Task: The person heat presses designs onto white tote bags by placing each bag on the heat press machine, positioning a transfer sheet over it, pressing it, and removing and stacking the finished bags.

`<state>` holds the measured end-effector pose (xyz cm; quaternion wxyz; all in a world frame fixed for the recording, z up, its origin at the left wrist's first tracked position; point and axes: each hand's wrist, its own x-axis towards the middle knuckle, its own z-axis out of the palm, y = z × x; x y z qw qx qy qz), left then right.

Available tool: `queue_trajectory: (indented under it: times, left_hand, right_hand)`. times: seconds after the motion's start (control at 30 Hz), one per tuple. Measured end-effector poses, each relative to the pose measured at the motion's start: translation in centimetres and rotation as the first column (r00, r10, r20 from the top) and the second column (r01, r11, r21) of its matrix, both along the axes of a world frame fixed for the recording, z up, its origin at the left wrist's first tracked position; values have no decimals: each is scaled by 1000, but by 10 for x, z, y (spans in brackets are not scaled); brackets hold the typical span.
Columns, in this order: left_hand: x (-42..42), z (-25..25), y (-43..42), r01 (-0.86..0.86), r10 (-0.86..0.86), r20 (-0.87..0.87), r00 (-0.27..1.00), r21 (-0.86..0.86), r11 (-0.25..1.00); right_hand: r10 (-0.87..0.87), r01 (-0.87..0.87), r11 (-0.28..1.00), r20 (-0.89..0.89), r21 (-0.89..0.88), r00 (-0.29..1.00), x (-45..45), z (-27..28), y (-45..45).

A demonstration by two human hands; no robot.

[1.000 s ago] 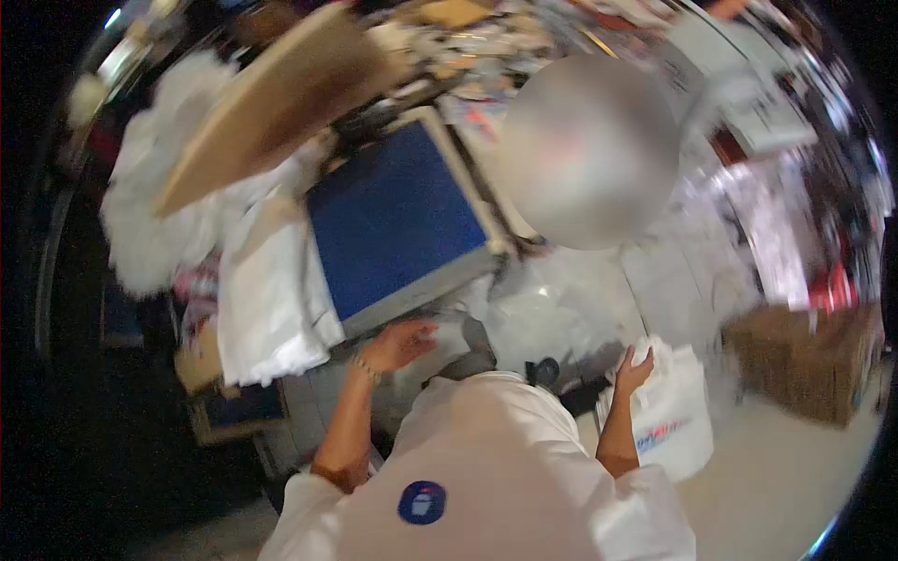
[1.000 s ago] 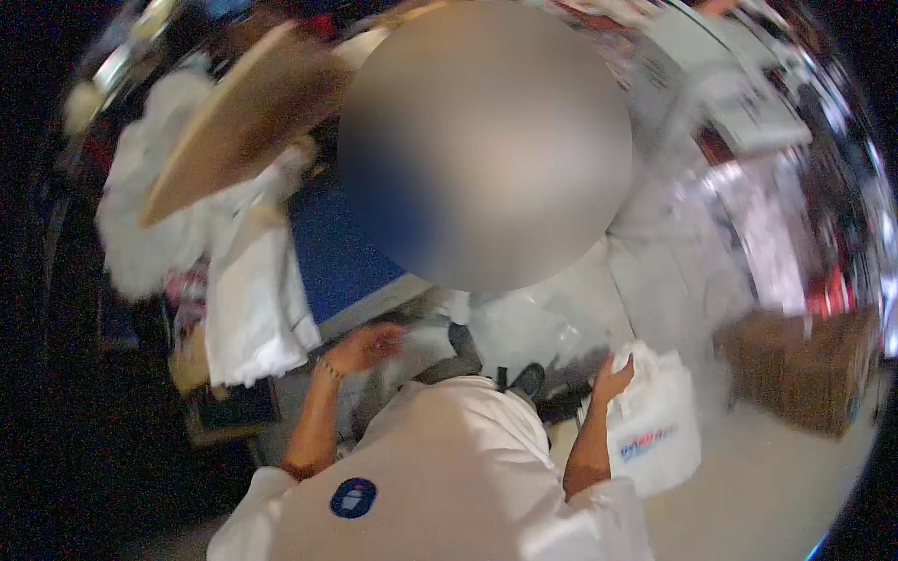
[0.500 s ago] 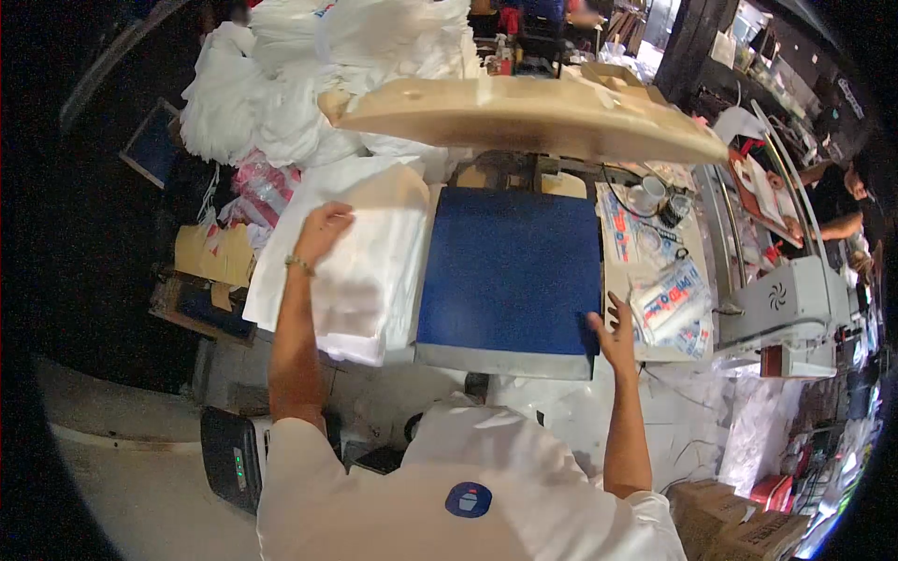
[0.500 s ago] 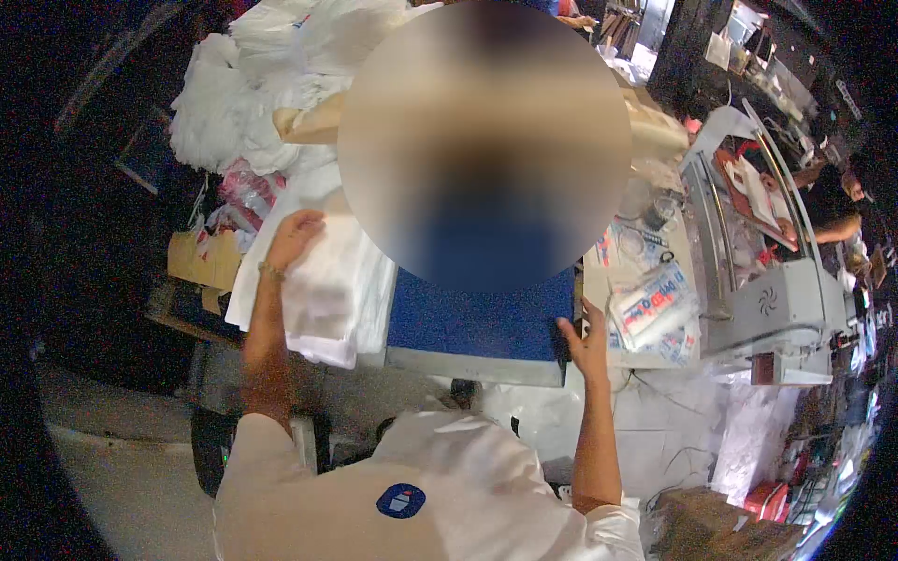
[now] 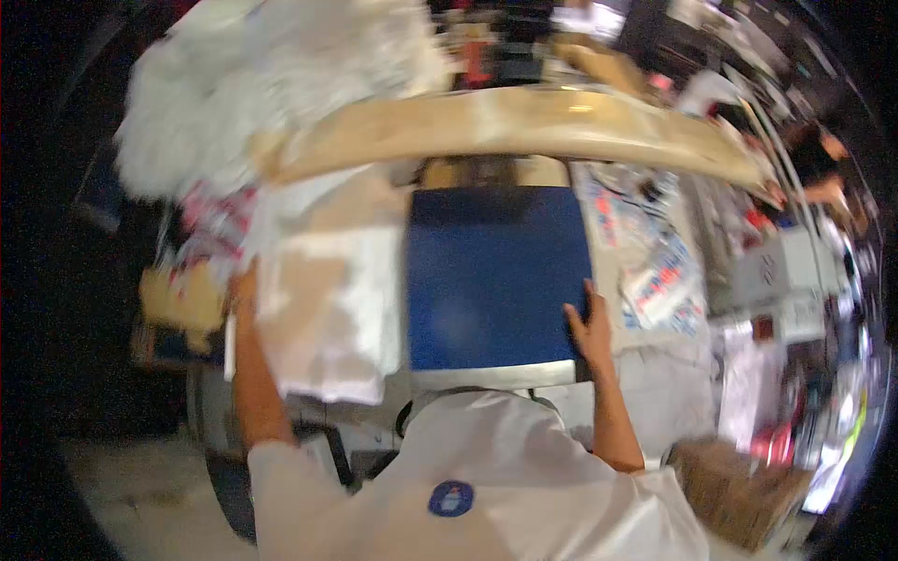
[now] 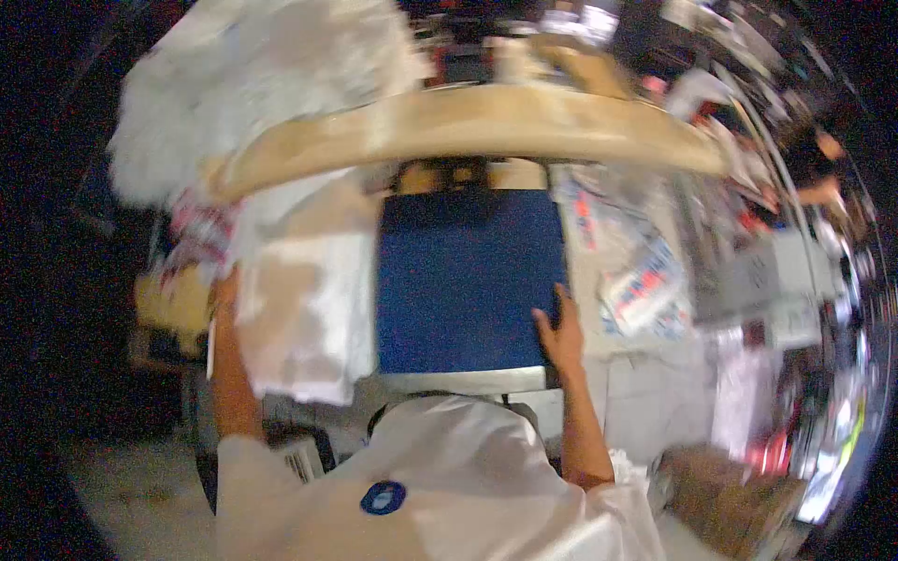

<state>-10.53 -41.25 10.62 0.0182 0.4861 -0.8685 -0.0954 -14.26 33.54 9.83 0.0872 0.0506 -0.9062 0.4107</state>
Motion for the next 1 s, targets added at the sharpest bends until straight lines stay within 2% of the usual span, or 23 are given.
queue_trajectory:
  times: [0.1, 0.2, 0.23, 0.27, 0.33, 0.47, 0.53, 0.57, 0.63, 0.67, 0.7, 0.73, 0.77, 0.8, 0.83, 0.87, 0.9, 0.93, 0.97, 1.0]
  left_hand:
    - [9, 2, -44, 343, -340, -57, 939, 62, 937]
    - [32, 59, -54, 517, -526, -32, 850, 246, 820]
    - [34, 23, -73, 465, -454, -208, 867, 9, 885]
    - [24, -8, -82, 342, -396, -396, 828, -202, 918]
    - [22, 38, -36, 305, -327, -154, 932, -151, 940]
    - [13, 30, -58, 272, -299, -215, 930, -150, 951]
    - [2, 30, -64, 212, -212, 18, 977, -170, 962]
    - [-2, 37, -63, 233, -231, 30, 972, -170, 958]
    - [-1, 63, -64, 420, -447, -175, 877, -172, 891]
    - [-6, 87, -48, 379, -390, -115, 914, -103, 919]
    - [-8, 113, -11, 383, -392, -111, 913, -100, 918]
    - [-5, 138, 31, 517, -530, -240, 813, -119, 848]
    - [0, 149, 52, 631, -640, -358, 680, -158, 759]
    - [2, 122, 27, 600, -717, -392, 576, -393, 697]
    - [8, 134, 49, 595, -713, -385, 586, -393, 701]
    - [10, 156, 88, 654, -689, -379, 618, -239, 718]
    - [17, 168, 109, 693, -666, -363, 651, -75, 718]
    - [19, 146, 91, 693, -646, -468, 604, -92, 715]
    - [28, 151, 104, 691, -647, -456, 611, -93, 717]
    - [37, 160, 135, 715, -652, -494, 576, -82, 694]
  right_hand:
    - [-31, 32, 998, -14, 47, 999, 3, 4, 2]
    - [-103, 95, 988, 57, 125, 993, 7, 12, 3]
    - [-115, 102, 986, 92, 135, 989, 8, 14, 2]
    - [-147, 135, 982, 91, 129, 985, 9, 14, 3]
    - [-98, 87, 989, 89, 121, 991, 9, 12, 4]
    - [-132, 119, 981, 73, 152, 989, 12, 11, 3]
    - [-104, 88, 985, 99, 148, 990, 12, 14, 5]
    - [-123, 106, 984, 110, 146, 986, 13, 10, 7]
    - [48, -47, 999, 39, -27, 998, 5, 1, 21]
    - [39, -38, 999, 50, -27, 998, 2, 2, 33]
    - [131, -131, 991, 4, -36, 991, -7, 5, 47]
    - [224, -226, 973, -44, -43, 974, -17, 8, 61]
    - [101, -93, 993, -102, 78, 990, -24, 5, 76]
    - [-11, 43, 982, -171, 185, 985, -29, 0, 92]
    - [-120, 169, 935, -170, 313, 978, -40, -16, 114]
    - [-226, 284, 855, -180, 433, 957, -50, -33, 137]
    - [-241, 315, 875, -234, 367, 942, -58, -50, 161]
    - [-359, 458, 742, -287, 489, 888, -49, -38, 160]
    - [-358, 451, 748, -276, 486, 892, -47, -44, 169]
    - [-356, 387, 773, -160, 503, 920, -46, -53, 184]
